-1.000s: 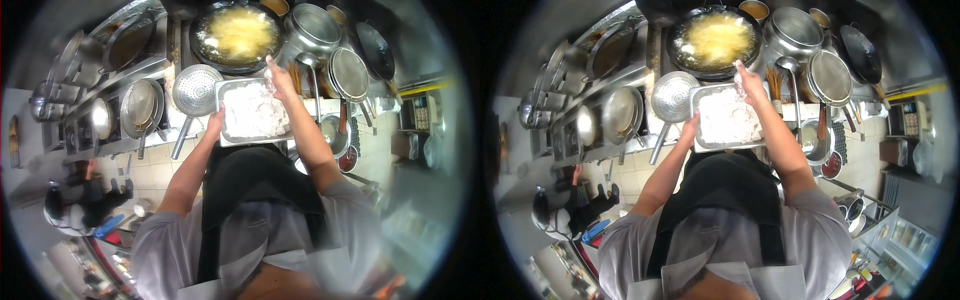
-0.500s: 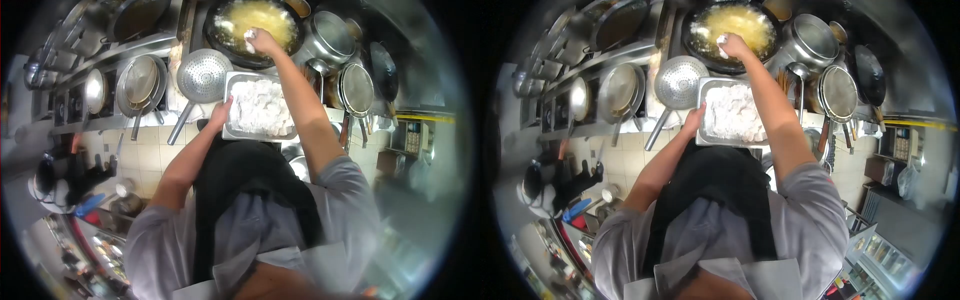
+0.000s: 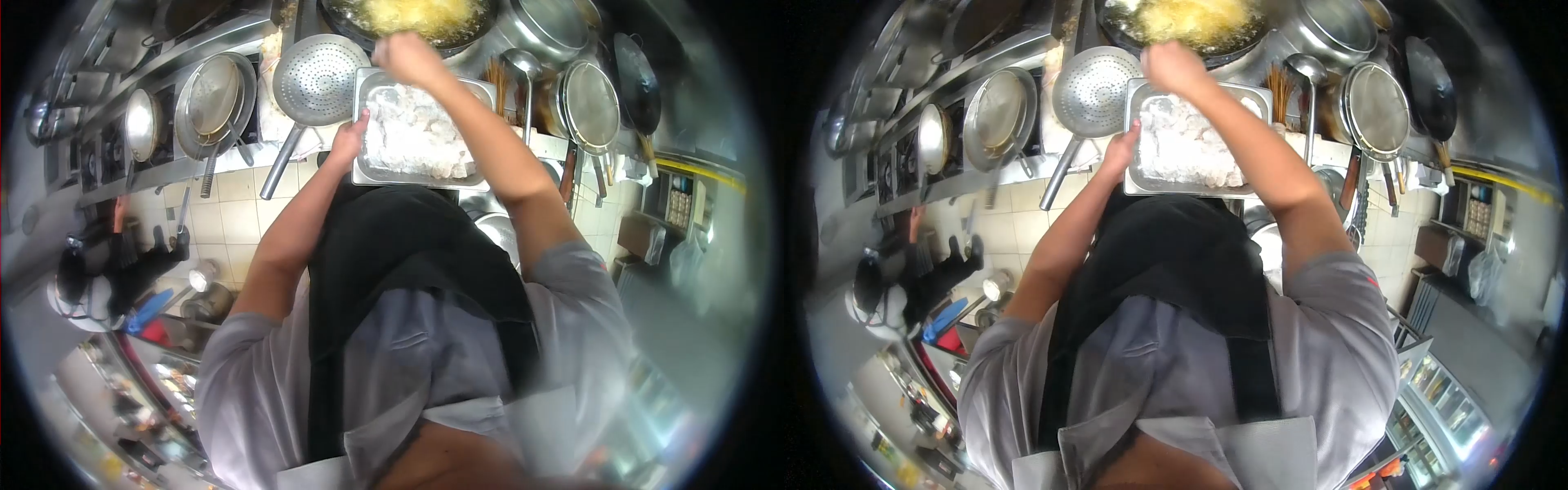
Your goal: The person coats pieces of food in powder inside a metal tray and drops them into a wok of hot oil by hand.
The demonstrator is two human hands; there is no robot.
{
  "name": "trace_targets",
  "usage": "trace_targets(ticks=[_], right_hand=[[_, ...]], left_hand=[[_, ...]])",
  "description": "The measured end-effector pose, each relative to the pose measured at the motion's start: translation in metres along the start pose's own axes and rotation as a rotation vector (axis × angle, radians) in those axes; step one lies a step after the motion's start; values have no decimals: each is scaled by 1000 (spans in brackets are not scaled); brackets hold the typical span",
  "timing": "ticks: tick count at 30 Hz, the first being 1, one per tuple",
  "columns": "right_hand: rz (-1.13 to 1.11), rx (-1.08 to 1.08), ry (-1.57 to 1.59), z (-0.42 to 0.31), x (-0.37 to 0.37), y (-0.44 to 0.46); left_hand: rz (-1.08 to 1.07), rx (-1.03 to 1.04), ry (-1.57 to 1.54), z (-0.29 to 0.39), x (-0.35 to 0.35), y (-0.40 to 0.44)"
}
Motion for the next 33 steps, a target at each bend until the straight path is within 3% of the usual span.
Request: trace_targets(ticks=[1,5,7,13,15,16,18,19,20,22,24,26,33], right_hand=[[-183,104,-88,1,21,-25],[-363,176,-190,-13,63,-88],[-322,205,-165,0,93,-85],[-325,287,-114,27,63,-86],[-307,128,446,40,43,-87],[-297,129,445,51,40,-90],[-485,322,1369,67,41,-97],[-494,353,1576,70,42,-97],[-480,352,1578,72,41,-95],[-525,518,1896,75,50,-94],[-420,577,1874,79,52,-91],[-260,724,1656,97,65,-87],[-5,701,1354,102,51,-80]], left_hand=[[-13,-2,27,-1,-1,2],[33,57,5,-12,-4,11],[22,64,-2,-11,-2,9],[6,61,-60,-14,0,9],[20,50,-48,-11,-1,7],[24,50,-73,-7,1,4],[19,54,-95,-4,4,1],[0,58,-114,-2,6,0],[-20,63,-133,0,8,-1],[-39,39,-127,1,10,-3],[1,29,-88,1,6,-1],[-4,53,-123,3,8,-4],[-27,47,-149,4,7,-1]])
Point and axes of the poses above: each hand's wrist, its own y-axis towards the middle knuckle, its own x-axis out of the palm, z = x × y, the point moved 8 cm from there along y, towards the middle knuckle, and after that the axes turned 13 degrees about x, right-handed, at the moved point
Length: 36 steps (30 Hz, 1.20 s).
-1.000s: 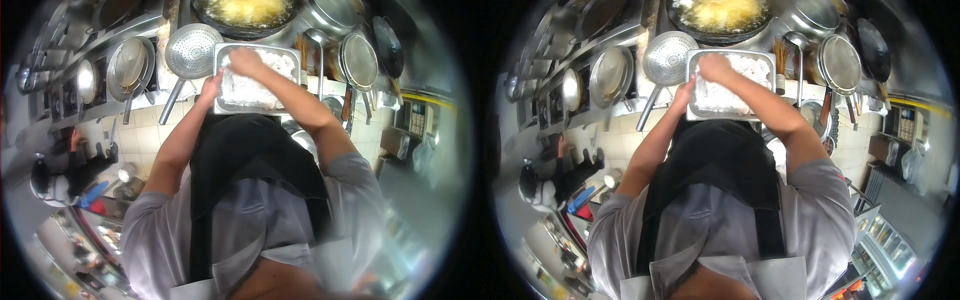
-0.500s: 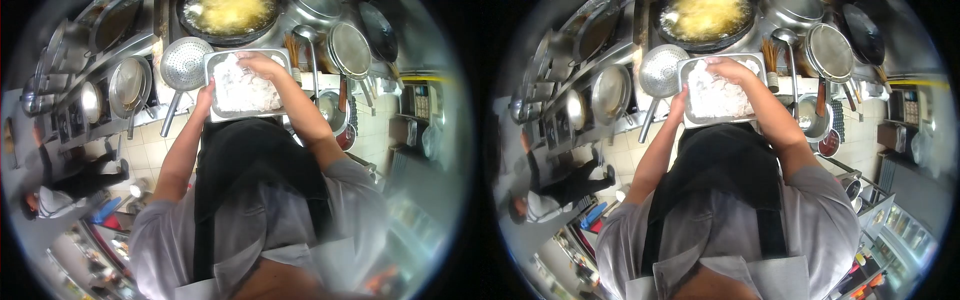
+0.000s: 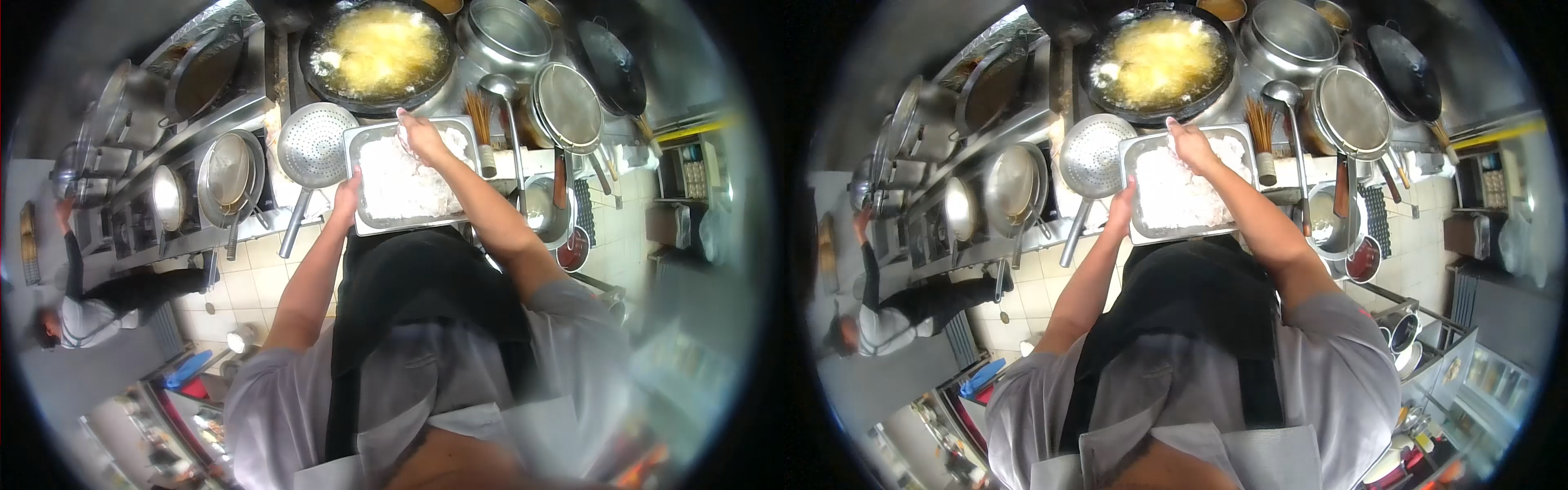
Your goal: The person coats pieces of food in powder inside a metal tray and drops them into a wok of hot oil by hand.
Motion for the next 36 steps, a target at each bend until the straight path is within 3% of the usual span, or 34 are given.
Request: trace_targets(ticks=[2,7,8,11,13,15,18,20,21,23,24,25,28,32,34,36], right_hand=[[22,-51,-85,-6,-5,5],[11,83,-180,-33,-9,2],[133,-77,-108,-40,-17,25],[106,-73,9,-68,-21,9],[305,-125,-296,-88,-29,-4],[294,-101,-324,-98,-26,-10],[262,-138,-366,-109,-31,20],[229,-308,-426,-115,-47,70],[102,-87,-415,-127,-45,50],[-223,-146,-259,-129,-41,86],[-31,-381,-611,-148,-53,93],[-27,-379,-606,-155,-57,98],[140,-515,-1234,-171,-56,111],[184,-504,-1371,-180,-47,99],[374,-391,-1393,-183,-58,106],[427,-370,-1380,-173,-64,128]], left_hand=[[-20,-17,-11,-1,4,0],[48,55,79,7,0,-2],[47,49,76,5,-1,-1],[-31,-22,33,-2,2,1],[6,18,94,11,3,-4],[0,14,75,2,0,1],[-7,-15,73,-1,-1,2],[-10,-41,88,-2,0,3],[-16,-29,63,-3,0,3],[-25,-16,42,-4,0,4],[-3,-9,51,-4,-1,4],[17,-3,60,-4,-3,3],[-4,7,-16,2,3,-1],[21,14,16,6,3,-2],[23,-19,36,5,2,-4],[23,-21,25,2,1,-2]])
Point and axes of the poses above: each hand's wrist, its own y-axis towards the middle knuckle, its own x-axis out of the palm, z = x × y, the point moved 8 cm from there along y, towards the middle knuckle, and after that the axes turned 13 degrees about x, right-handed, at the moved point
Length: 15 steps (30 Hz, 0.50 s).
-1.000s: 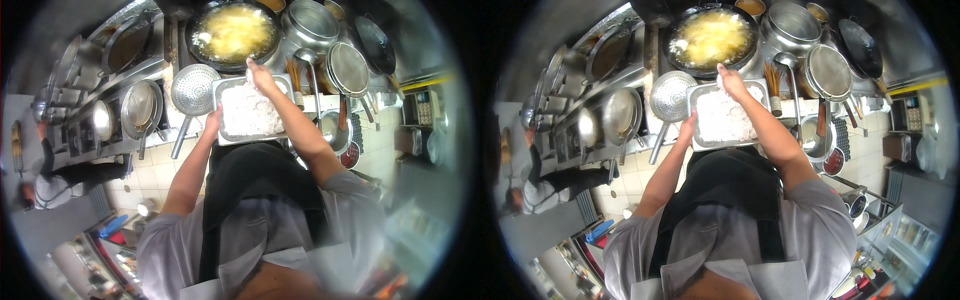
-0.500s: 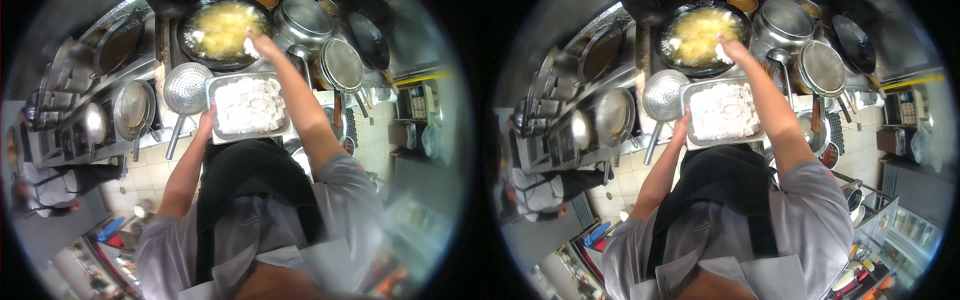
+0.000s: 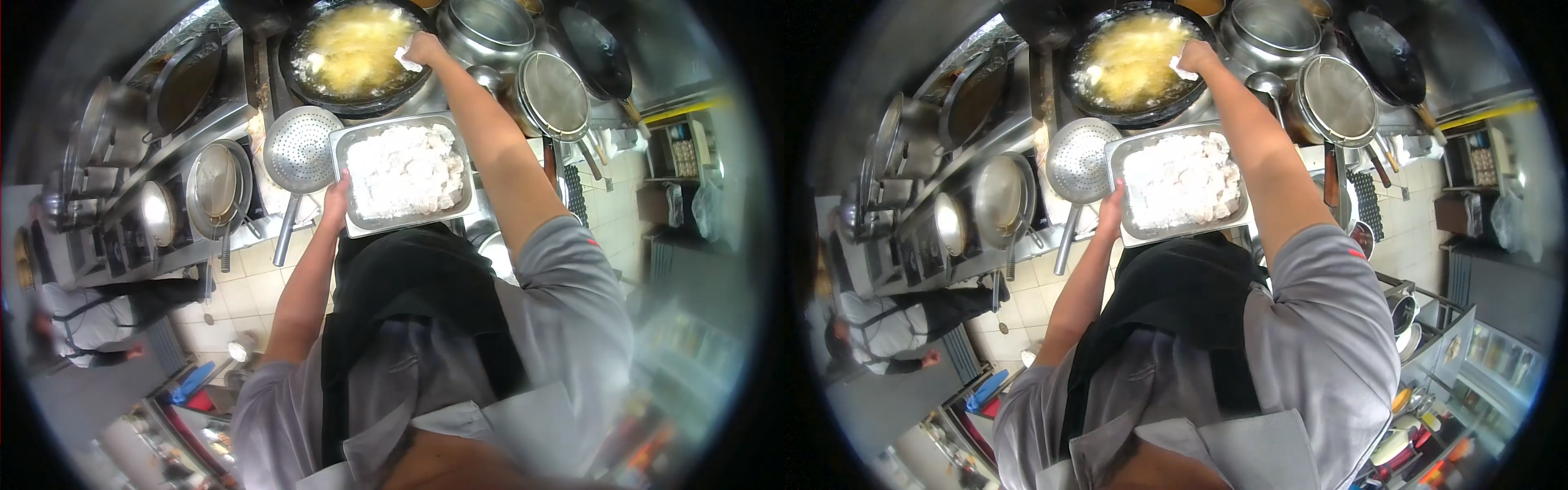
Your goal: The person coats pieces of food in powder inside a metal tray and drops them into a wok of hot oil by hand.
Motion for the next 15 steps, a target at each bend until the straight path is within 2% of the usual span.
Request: trace_targets(ticks=[2,4,5,7,9,10,11,15], right_hand=[[25,48,-2,9,14,14],[428,268,268,36,-7,13],[424,272,267,37,-15,6],[646,228,297,31,-65,-32],[752,81,461,35,-95,-65],[640,158,601,25,-127,-114],[554,107,561,33,-119,-111],[46,-72,116,35,-67,-157]], left_hand=[[-2,-3,-11,0,0,1],[-1,-19,11,1,1,-1],[-3,-24,13,6,4,-4],[-2,62,19,22,9,-11],[11,53,45,20,7,-8],[22,56,72,15,3,-7],[24,36,72,9,-1,-5],[-7,4,16,8,6,-5]])
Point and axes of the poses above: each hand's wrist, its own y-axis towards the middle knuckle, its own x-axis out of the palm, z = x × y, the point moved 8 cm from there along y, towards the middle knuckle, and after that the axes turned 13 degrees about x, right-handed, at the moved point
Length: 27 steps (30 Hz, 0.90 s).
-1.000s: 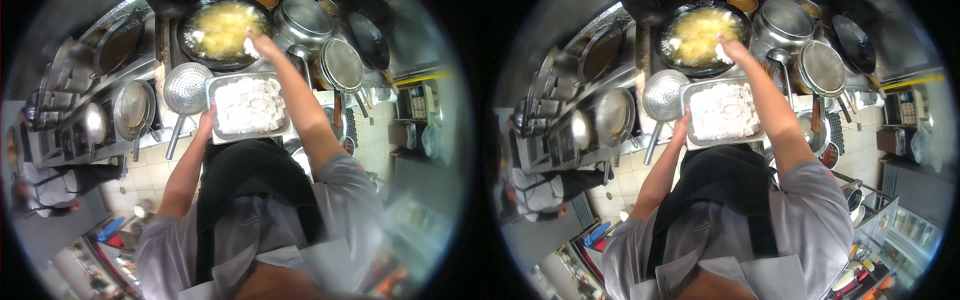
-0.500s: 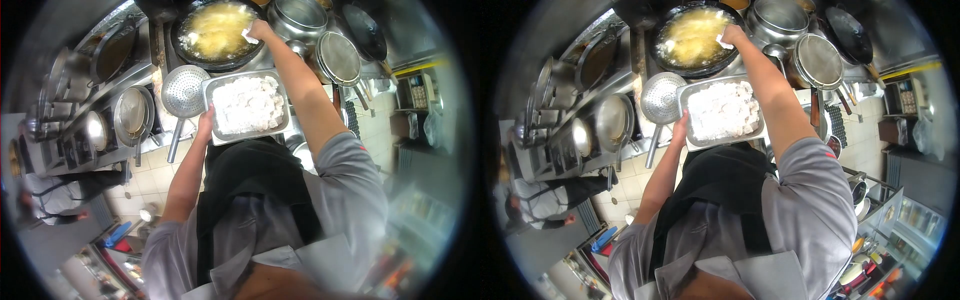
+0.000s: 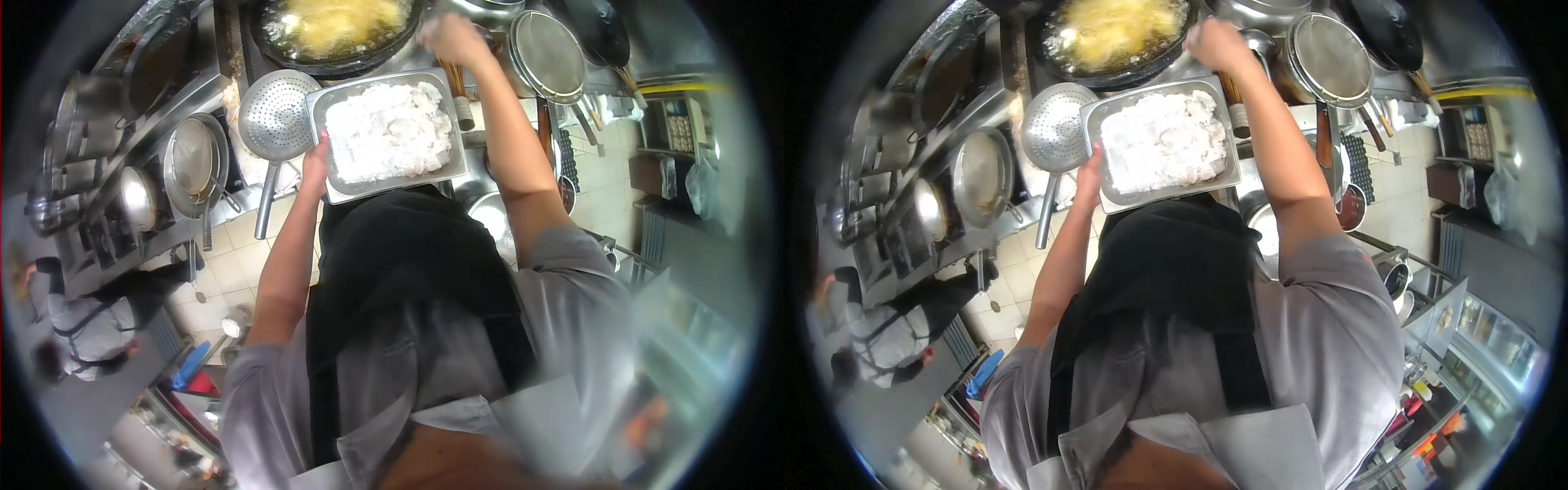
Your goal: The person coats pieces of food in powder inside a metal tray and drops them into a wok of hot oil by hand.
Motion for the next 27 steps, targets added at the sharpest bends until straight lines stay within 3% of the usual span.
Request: trace_targets(ticks=[1,2,3,4,11,18,20,21,22,25,27], right_hand=[[-118,44,107,22,40,-1],[-242,-6,41,4,38,-34],[-308,116,-84,13,67,-41],[-325,83,-148,33,116,-39],[-202,337,-6,38,150,-66],[-258,222,139,43,117,-71],[-388,415,877,52,111,-86],[-418,372,1134,52,116,-89],[-407,372,1129,56,122,-90],[-579,632,1865,31,138,-111],[-604,651,1825,24,171,-99]], left_hand=[[-3,-8,-4,-3,-2,2],[-5,-15,-6,-8,-6,6],[-7,-37,-3,-24,-12,16],[-10,-40,0,-22,-11,14],[-7,7,-28,-11,-3,8],[-18,7,-33,-24,-8,16],[-22,33,-50,-18,-4,12],[-14,56,-69,-14,-2,11],[-24,60,-75,-11,-1,12],[-56,38,-73,-12,-1,13],[-78,51,-140,-17,0,17]])
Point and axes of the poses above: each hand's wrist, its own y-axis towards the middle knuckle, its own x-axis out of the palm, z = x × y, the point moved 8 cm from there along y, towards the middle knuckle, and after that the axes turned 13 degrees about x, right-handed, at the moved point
